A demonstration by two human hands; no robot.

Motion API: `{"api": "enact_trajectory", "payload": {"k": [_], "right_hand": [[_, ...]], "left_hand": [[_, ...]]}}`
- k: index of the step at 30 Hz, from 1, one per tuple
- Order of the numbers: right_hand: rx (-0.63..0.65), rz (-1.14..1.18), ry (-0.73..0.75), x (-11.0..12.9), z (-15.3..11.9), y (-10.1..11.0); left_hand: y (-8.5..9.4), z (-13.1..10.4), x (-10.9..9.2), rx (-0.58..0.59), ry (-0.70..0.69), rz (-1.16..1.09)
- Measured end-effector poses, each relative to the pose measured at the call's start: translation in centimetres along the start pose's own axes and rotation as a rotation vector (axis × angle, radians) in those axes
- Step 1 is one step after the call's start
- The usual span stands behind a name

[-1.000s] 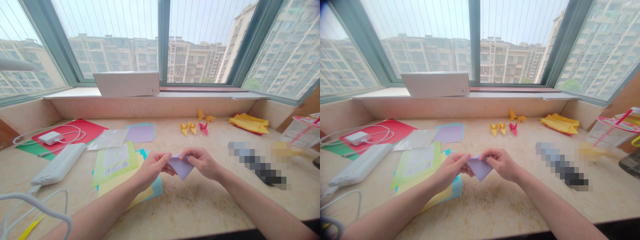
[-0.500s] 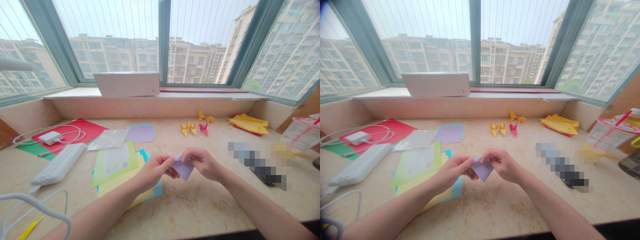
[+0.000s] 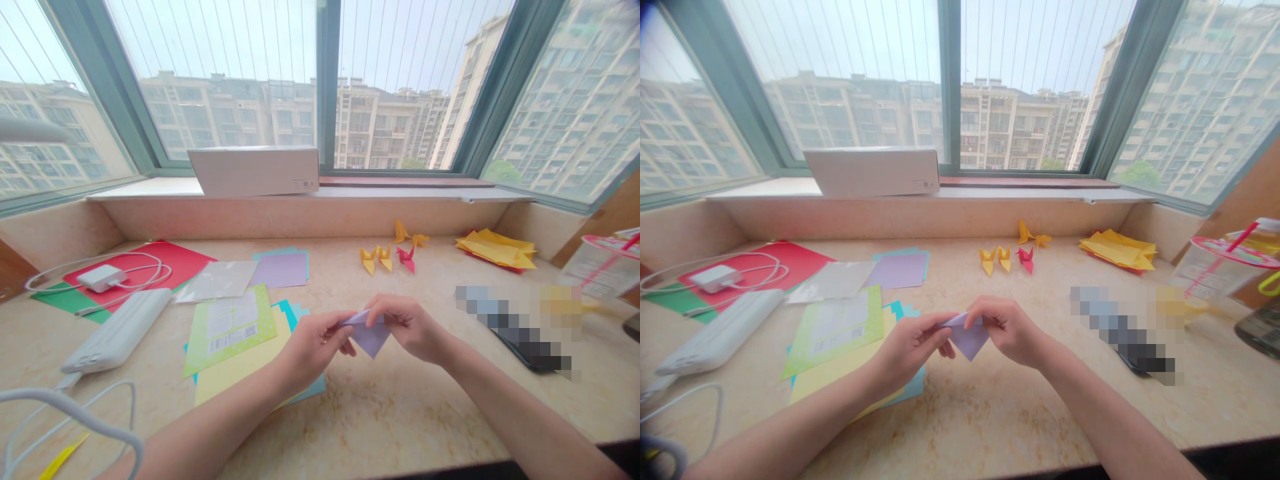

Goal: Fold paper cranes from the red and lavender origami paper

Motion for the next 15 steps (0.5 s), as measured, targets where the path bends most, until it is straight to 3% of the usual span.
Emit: {"api": "enact_trajectory", "payload": {"k": [15], "right_hand": [[0.004,0.0,0.038,1.01,-0.18,0.22]], "left_hand": [[-0.28,-0.04,0.19,0.065,0.073,-0.067]]}}
Point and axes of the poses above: each hand's wrist, its own z-axis towards the middle knuckle, its own y-axis out of the back of the hand, x = y × z, the point moved 6 cm from there along z, towards the middle knuckle, and after that the axes turned 6 degrees about -y, right-handed, at the moved point
